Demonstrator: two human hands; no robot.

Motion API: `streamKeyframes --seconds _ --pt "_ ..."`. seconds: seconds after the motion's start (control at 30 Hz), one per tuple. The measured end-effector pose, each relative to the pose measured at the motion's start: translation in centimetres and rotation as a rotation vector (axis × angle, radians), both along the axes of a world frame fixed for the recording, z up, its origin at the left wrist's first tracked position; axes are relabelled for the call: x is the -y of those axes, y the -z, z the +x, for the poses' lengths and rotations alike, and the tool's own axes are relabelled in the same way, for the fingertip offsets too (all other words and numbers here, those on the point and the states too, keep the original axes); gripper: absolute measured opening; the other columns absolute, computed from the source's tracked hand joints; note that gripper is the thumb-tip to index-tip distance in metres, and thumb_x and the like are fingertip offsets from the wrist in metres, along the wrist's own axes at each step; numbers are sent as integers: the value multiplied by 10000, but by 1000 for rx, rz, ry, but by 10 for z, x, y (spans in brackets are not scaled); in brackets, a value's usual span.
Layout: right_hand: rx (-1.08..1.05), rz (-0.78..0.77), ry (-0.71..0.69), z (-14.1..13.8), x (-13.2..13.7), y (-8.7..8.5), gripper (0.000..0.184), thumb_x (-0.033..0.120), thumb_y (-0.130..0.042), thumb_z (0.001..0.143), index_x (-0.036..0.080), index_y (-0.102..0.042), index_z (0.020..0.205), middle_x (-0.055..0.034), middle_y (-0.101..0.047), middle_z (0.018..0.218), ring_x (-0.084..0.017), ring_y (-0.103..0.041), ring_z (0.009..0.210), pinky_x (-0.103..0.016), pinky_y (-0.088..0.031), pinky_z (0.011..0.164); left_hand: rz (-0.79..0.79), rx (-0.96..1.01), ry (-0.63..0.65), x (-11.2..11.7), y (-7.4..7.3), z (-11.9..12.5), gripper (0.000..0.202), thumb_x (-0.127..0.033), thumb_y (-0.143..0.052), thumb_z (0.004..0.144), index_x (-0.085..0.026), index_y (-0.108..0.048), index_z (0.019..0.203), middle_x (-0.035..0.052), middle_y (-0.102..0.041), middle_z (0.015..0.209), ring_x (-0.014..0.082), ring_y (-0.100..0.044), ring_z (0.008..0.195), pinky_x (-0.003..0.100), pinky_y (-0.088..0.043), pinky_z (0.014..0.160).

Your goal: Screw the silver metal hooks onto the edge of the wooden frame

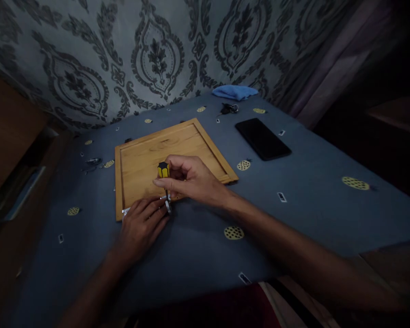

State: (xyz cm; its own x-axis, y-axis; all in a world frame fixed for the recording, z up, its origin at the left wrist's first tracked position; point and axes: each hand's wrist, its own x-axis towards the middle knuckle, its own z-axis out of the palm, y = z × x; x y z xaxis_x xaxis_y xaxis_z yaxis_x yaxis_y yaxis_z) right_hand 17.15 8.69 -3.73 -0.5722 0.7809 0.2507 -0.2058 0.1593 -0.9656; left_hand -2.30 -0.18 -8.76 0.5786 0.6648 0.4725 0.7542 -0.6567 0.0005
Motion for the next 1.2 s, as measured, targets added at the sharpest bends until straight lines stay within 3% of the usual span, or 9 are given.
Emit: streamKeyframes --seconds 0.13,0.27,0.53,0.77,0.97,1.2 --pt "4 17 -23 3 -1 -4 397 526 -740 825 219 -496 763 39 -523 708 -118 -527 623 -250 -435 539 -15 13 -1 0 0 0 180 -214 -584 1007 -173 -666 1162 81 -763 1127 262 -688 1072 422 -552 894" --pt "13 17 -62 4 -1 -5 359 510 -694 863 218 -505 772 54 -505 646 -120 -549 585 -259 -437 543 0 10 4 0 -1 1 172 -221 -571 1015 -173 -664 1152 84 -763 1111 264 -691 1056 417 -558 863" --pt "-39 -64 -11 -1 1 1 424 495 -813 769 226 -486 750 53 -519 693 -101 -482 574 -246 -454 498 -7 2 5 0 -1 0 183 -206 -581 1008 -166 -653 1171 89 -758 1133 265 -695 1055 418 -555 870" --pt "-24 23 -69 5 -1 -6 311 417 -673 900 220 -475 765 68 -487 651 -107 -566 573 -255 -435 541 -13 4 2 1 -1 1 178 -208 -589 1006 -171 -652 1168 82 -756 1129 264 -686 1078 408 -553 884" --pt "-33 -13 -25 2 0 -2 410 516 -763 819 220 -491 743 88 -429 582 -95 -491 502 -230 -371 459 -8 2 9 0 -2 1 163 -223 -563 1020 -160 -655 1139 78 -765 1096 265 -690 1045 421 -547 880" --pt "-37 -2 -25 3 -1 -4 376 481 -752 838 215 -492 780 62 -512 677 -102 -545 578 -250 -441 540 -14 16 6 0 0 0 162 -223 -583 1011 -168 -658 1143 71 -768 1096 268 -686 1050 422 -547 892"
